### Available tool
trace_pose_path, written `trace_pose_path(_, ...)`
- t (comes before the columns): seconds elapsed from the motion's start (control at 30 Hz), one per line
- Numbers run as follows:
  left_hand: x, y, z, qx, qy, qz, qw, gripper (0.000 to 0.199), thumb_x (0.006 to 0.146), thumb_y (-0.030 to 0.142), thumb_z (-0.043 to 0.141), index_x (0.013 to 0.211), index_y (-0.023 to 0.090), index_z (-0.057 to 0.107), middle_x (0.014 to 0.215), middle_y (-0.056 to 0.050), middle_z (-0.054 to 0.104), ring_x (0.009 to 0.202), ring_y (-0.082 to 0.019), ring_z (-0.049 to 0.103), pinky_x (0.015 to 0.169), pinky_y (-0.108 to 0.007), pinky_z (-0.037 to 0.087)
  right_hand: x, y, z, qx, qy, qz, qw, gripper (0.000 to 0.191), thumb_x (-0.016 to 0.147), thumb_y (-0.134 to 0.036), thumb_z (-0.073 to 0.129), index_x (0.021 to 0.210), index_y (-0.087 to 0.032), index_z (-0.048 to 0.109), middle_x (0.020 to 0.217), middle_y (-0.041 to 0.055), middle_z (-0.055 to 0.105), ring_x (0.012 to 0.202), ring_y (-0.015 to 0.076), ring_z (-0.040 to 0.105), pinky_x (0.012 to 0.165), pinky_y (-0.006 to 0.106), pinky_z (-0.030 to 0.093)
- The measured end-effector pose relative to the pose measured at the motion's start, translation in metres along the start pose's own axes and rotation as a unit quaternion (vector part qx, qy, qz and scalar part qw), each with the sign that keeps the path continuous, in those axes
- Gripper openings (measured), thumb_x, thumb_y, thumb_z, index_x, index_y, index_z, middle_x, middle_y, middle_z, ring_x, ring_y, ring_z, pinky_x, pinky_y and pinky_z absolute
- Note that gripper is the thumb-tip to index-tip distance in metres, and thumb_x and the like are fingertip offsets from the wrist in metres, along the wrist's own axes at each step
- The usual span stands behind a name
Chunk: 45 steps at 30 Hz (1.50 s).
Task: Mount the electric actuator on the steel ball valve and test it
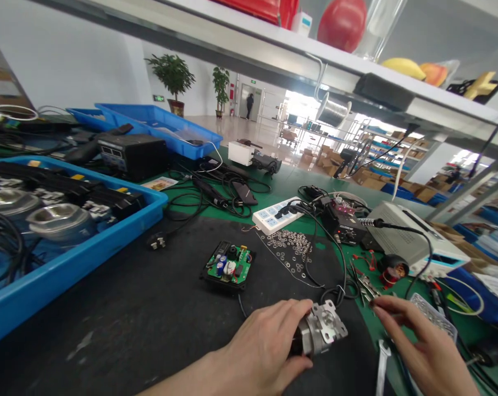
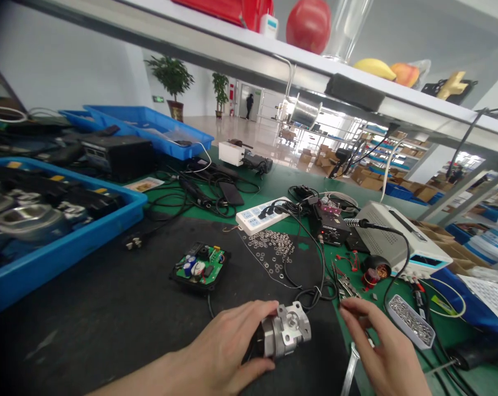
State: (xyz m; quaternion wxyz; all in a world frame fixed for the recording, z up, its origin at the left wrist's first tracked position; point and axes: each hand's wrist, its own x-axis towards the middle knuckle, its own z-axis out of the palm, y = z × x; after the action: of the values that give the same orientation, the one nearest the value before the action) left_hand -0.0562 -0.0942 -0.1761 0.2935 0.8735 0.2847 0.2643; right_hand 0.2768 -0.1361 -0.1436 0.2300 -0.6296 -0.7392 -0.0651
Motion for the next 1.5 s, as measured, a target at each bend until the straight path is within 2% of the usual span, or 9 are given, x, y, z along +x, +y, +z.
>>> trace_pose_path(0.1,0.001,0.0,0.0,0.002,0.001,-0.002,1.0,0.083,0.086,0.027,0.078,0.149,0.03,0.025,0.141,-0.005,0.058,0.124,-0.027,0.059,0.106,-0.045,0.052,0.014,-0.051,-0.014,0.063,-0.042,-0.104,0.992,0.025,0.1,-0.03,0.058,0.125,-0.028,0.057,0.122,-0.0003,0.065,0.111,0.0054,0.066,0.096,0.008,0.051)
trace_pose_path(0.17,0.001,0.0,0.0,0.003,0.0,-0.002,1.0,0.083,0.085,0.027,0.078,0.149,0.03,0.025,0.141,-0.005,0.058,0.123,-0.027,0.06,0.105,-0.045,0.052,0.022,-0.075,-0.014,0.083,-0.074,-0.153,0.982,0.025,0.1,-0.025,0.056,0.124,-0.028,0.057,0.119,0.0004,0.064,0.108,0.0049,0.066,0.094,0.008,0.052)
trace_pose_path(0.27,0.0,0.001,-0.001,0.002,-0.004,0.001,1.0,0.083,0.085,0.028,0.079,0.149,0.029,0.027,0.141,-0.006,0.058,0.123,-0.027,0.06,0.106,-0.044,0.052,0.027,-0.09,-0.007,0.068,-0.104,-0.174,0.977,0.025,0.099,-0.021,0.055,0.123,-0.029,0.058,0.115,0.0013,0.064,0.101,0.0064,0.066,0.087,0.012,0.055)
trace_pose_path(0.43,-0.002,0.003,-0.004,0.003,-0.004,0.002,1.0,0.081,0.085,0.03,0.079,0.149,0.028,0.029,0.14,-0.007,0.059,0.122,-0.028,0.061,0.105,-0.044,0.053,0.026,-0.085,0.0,0.046,-0.106,-0.182,0.976,0.025,0.099,-0.023,0.057,0.123,-0.029,0.059,0.115,0.0017,0.064,0.101,0.008,0.066,0.087,0.015,0.056)
trace_pose_path(0.7,-0.002,0.0,0.0,-0.003,0.008,0.004,1.0,0.084,0.083,0.029,0.081,0.149,0.026,0.028,0.139,-0.009,0.06,0.123,-0.029,0.061,0.105,-0.045,0.052,0.031,-0.085,-0.004,0.053,-0.12,-0.191,0.973,0.023,0.099,-0.022,0.056,0.121,-0.029,0.062,0.115,0.0008,0.067,0.103,0.0083,0.067,0.091,0.016,0.055)
trace_pose_path(0.97,-0.001,-0.001,-0.001,-0.007,0.007,0.011,1.0,0.083,0.083,0.028,0.08,0.148,0.026,0.029,0.136,-0.008,0.062,0.119,-0.028,0.063,0.102,-0.043,0.054,0.04,-0.085,-0.014,0.078,-0.206,-0.13,0.967,0.02,0.102,-0.03,0.052,0.117,-0.03,0.065,0.11,-0.0001,0.069,0.099,0.008,0.067,0.086,0.015,0.055)
trace_pose_path(1.2,0.001,0.0,-0.002,-0.002,0.002,0.016,1.0,0.083,0.082,0.029,0.081,0.147,0.024,0.03,0.133,-0.008,0.063,0.116,-0.028,0.064,0.099,-0.043,0.055,0.043,-0.081,-0.012,0.101,-0.234,-0.077,0.964,0.019,0.1,-0.039,0.056,0.111,-0.031,0.07,0.104,-0.0015,0.071,0.094,0.0077,0.069,0.081,0.013,0.055)
trace_pose_path(1.37,0.001,-0.001,-0.001,-0.004,0.005,0.017,1.0,0.081,0.083,0.03,0.08,0.147,0.023,0.031,0.132,-0.008,0.063,0.115,-0.028,0.065,0.099,-0.042,0.055,0.05,-0.082,-0.014,0.109,-0.242,-0.065,0.962,0.024,0.1,-0.041,0.054,0.11,-0.029,0.072,0.106,0.0009,0.072,0.096,0.0105,0.07,0.082,0.015,0.057)
trace_pose_path(1.5,0.001,-0.001,-0.002,-0.009,0.008,0.015,1.0,0.081,0.084,0.03,0.079,0.148,0.024,0.029,0.133,-0.009,0.062,0.117,-0.028,0.064,0.1,-0.042,0.055,0.047,-0.077,-0.012,0.107,-0.233,-0.084,0.963,0.022,0.1,-0.038,0.054,0.111,-0.03,0.071,0.11,0.0001,0.071,0.1,0.0098,0.069,0.085,0.014,0.056)
